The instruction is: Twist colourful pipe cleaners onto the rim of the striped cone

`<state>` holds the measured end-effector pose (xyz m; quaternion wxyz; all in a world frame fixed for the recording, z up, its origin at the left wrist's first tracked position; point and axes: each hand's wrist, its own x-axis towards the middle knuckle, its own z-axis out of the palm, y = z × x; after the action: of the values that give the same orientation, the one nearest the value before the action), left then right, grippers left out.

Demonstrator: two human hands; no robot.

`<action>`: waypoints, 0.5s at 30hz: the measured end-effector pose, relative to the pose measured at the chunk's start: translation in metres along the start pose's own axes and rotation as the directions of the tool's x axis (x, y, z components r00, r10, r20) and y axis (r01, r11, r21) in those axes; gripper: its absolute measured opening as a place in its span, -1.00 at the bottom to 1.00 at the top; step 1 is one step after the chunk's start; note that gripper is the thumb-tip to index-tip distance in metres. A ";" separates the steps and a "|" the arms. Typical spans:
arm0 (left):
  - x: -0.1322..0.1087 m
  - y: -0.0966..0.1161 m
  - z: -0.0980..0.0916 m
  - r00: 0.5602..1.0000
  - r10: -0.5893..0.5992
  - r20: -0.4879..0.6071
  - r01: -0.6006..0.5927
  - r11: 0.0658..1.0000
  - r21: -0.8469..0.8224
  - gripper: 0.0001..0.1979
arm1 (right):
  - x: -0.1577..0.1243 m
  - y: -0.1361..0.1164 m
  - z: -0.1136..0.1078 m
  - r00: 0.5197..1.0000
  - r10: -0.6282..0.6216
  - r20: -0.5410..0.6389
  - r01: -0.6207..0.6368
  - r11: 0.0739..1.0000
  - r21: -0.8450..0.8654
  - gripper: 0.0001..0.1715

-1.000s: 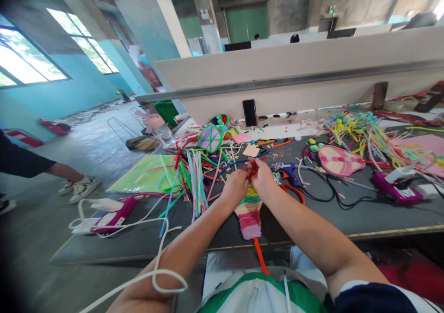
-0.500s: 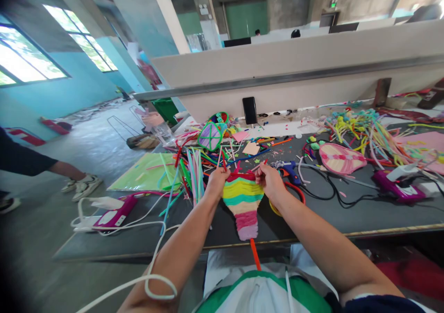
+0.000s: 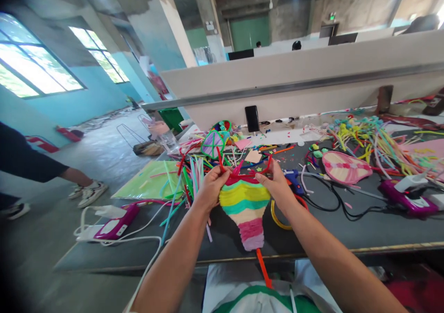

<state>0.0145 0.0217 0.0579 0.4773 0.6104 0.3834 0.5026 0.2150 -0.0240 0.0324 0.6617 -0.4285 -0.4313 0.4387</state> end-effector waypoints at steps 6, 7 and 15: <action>0.013 0.036 0.011 0.983 0.073 0.171 -0.064 0.996 -0.055 -0.81 | 0.003 -0.028 -0.003 0.884 0.326 0.335 -0.424 0.859 0.285 -0.57; 0.015 0.039 0.014 0.981 0.055 0.184 -0.040 0.996 -0.086 -0.80 | 0.004 -0.031 -0.003 0.888 0.328 0.321 -0.422 0.858 0.292 -0.61; 0.012 0.036 0.026 0.914 -0.210 0.347 0.308 0.916 -0.259 -0.59 | 0.008 -0.016 -0.004 0.961 0.240 0.134 -0.274 0.881 0.385 -0.71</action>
<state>0.0425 0.0191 0.0948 0.6839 0.5432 0.2985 0.3848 0.2238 -0.0215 0.0477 0.6529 -0.3192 -0.2986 0.6186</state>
